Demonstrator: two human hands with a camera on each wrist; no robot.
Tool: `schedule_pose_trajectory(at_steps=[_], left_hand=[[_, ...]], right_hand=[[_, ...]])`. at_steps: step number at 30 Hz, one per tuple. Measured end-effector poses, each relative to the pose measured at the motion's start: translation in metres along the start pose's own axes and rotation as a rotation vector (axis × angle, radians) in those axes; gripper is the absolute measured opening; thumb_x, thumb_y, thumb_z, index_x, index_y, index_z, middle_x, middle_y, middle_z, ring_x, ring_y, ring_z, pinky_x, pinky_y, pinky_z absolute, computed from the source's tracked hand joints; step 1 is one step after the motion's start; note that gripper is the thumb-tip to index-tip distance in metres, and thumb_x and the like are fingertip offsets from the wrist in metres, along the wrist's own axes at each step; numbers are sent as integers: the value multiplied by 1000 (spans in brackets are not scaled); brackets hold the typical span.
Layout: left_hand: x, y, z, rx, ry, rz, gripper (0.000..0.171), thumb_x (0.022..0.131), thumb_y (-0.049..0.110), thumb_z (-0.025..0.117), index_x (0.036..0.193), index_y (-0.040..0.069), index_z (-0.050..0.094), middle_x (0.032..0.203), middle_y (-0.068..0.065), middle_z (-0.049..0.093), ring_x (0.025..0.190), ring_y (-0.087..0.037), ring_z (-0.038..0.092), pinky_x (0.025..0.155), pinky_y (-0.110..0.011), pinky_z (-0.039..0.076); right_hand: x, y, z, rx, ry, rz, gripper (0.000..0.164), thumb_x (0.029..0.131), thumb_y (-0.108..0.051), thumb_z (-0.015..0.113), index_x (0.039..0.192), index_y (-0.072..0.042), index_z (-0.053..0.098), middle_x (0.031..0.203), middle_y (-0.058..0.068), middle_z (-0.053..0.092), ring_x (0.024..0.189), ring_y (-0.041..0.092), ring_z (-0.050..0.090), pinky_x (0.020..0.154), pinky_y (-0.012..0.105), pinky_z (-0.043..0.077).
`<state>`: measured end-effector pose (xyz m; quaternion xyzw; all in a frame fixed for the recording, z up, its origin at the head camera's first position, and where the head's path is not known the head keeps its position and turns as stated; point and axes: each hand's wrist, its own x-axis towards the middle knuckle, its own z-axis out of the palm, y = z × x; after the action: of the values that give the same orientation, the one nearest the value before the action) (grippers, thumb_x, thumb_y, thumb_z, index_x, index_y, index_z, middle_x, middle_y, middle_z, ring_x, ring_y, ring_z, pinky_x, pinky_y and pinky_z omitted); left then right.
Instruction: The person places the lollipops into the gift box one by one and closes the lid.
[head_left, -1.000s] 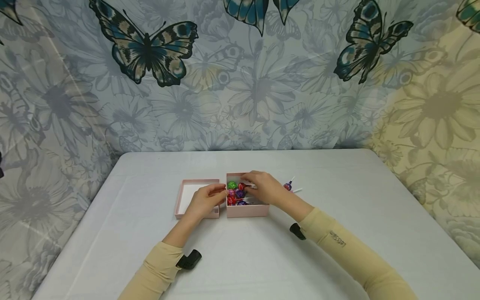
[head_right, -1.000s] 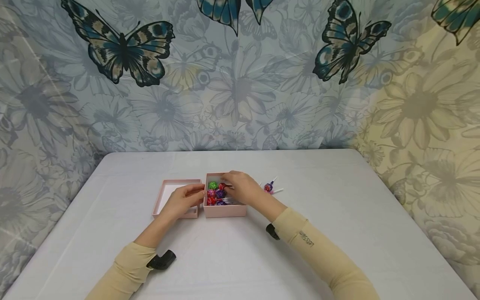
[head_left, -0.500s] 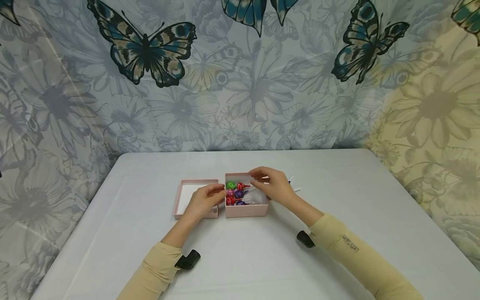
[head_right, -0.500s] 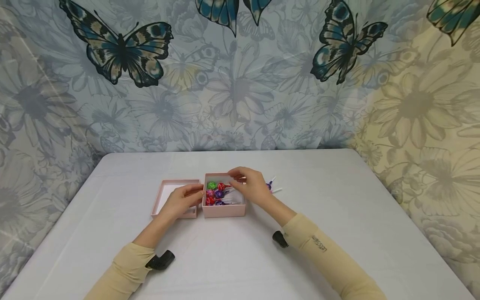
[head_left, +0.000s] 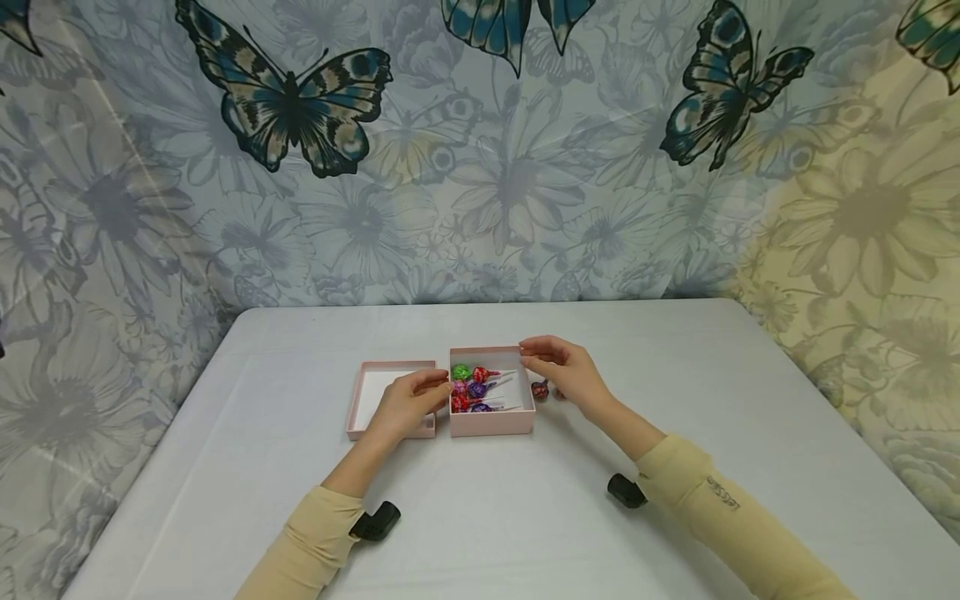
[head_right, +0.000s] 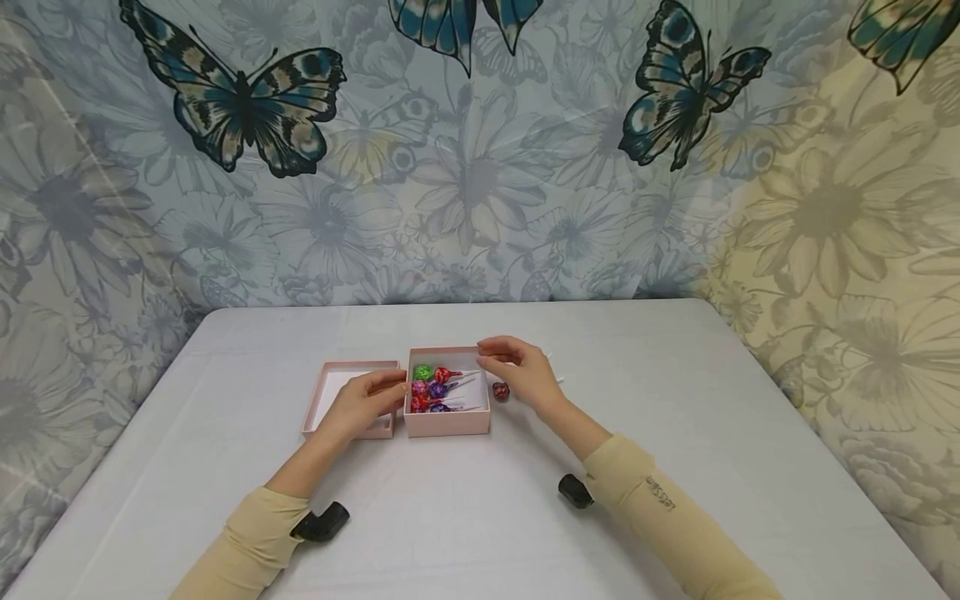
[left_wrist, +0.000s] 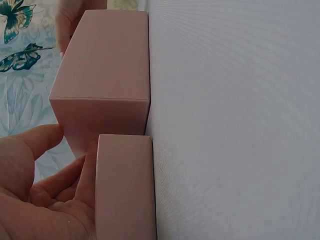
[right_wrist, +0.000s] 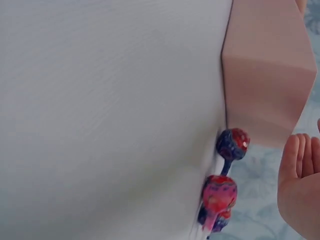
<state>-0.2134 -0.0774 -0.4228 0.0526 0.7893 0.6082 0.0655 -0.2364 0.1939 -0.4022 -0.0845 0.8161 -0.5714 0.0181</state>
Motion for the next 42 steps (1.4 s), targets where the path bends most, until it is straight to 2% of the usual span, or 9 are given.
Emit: schedule_pose_trajectory(at_steps=[4, 10, 14, 21, 26, 31, 34, 39, 42], left_hand=[[0, -1, 1, -15, -5, 2, 39, 94, 18, 67, 127, -1, 62, 112, -15, 69, 97, -25, 69, 80, -32, 59], [-1, 0, 0, -9, -1, 4, 39, 94, 19, 67, 127, -2, 62, 112, -16, 69, 96, -26, 69, 80, -34, 59], [0, 1, 0, 2, 1, -5, 39, 94, 20, 68, 127, 0, 62, 110, -14, 70, 95, -23, 69, 80, -32, 59], [-1, 0, 1, -4, -5, -9, 38, 94, 19, 67, 127, 0, 62, 111, -13, 70, 96, -23, 69, 80, -32, 59], [0, 1, 1, -9, 1, -10, 38, 94, 19, 68, 127, 1, 62, 111, -12, 70, 97, -22, 69, 81, -31, 58], [0, -1, 2, -7, 2, -3, 38, 94, 18, 67, 127, -1, 62, 112, -12, 69, 98, -22, 68, 81, -31, 58], [-1, -1, 1, -15, 0, 0, 38, 94, 18, 67, 127, -1, 62, 113, -12, 69, 98, -23, 68, 81, -31, 58], [-1, 1, 1, -13, -1, 4, 38, 94, 17, 67, 126, -1, 62, 112, -14, 69, 97, -23, 68, 80, -31, 59], [-1, 1, 1, -10, 1, 4, 38, 94, 18, 67, 126, -1, 62, 112, -14, 69, 97, -23, 68, 79, -31, 59]], right_hand=[[-4, 6, -10, 19, 5, 27, 41, 92, -28, 70, 125, -4, 63, 119, 12, 66, 106, 17, 63, 93, 33, 53], [-11, 18, -25, 32, 27, 66, 45, 93, -26, 69, 128, 1, 60, 123, 18, 63, 100, 7, 63, 88, 29, 55], [-14, 26, -35, 47, 42, 75, 47, 93, -25, 69, 129, 3, 58, 124, 21, 62, 97, 7, 62, 84, 27, 55], [-21, 33, -49, 79, 63, 72, 47, 94, -22, 68, 130, 7, 56, 125, 26, 60, 101, 15, 63, 89, 32, 55], [-24, 34, -56, 62, 60, 63, 47, 94, -21, 68, 130, 7, 56, 127, 27, 58, 101, 11, 63, 92, 35, 54], [-24, 38, -61, -5, 69, 65, 46, 94, -23, 68, 128, 5, 58, 125, 22, 61, 100, 7, 63, 92, 33, 54], [-24, 40, -63, -99, 79, 54, 40, 93, -23, 69, 125, 1, 62, 120, 17, 65, 103, 12, 63, 93, 34, 53], [-23, 41, -64, -330, 75, -51, 28, 92, -16, 70, 117, -4, 67, 113, 12, 69, 105, 27, 63, 92, 41, 53], [-22, 40, -63, -402, 61, -119, 24, 89, -11, 72, 112, -3, 69, 110, 12, 69, 102, 29, 64, 90, 42, 55]])
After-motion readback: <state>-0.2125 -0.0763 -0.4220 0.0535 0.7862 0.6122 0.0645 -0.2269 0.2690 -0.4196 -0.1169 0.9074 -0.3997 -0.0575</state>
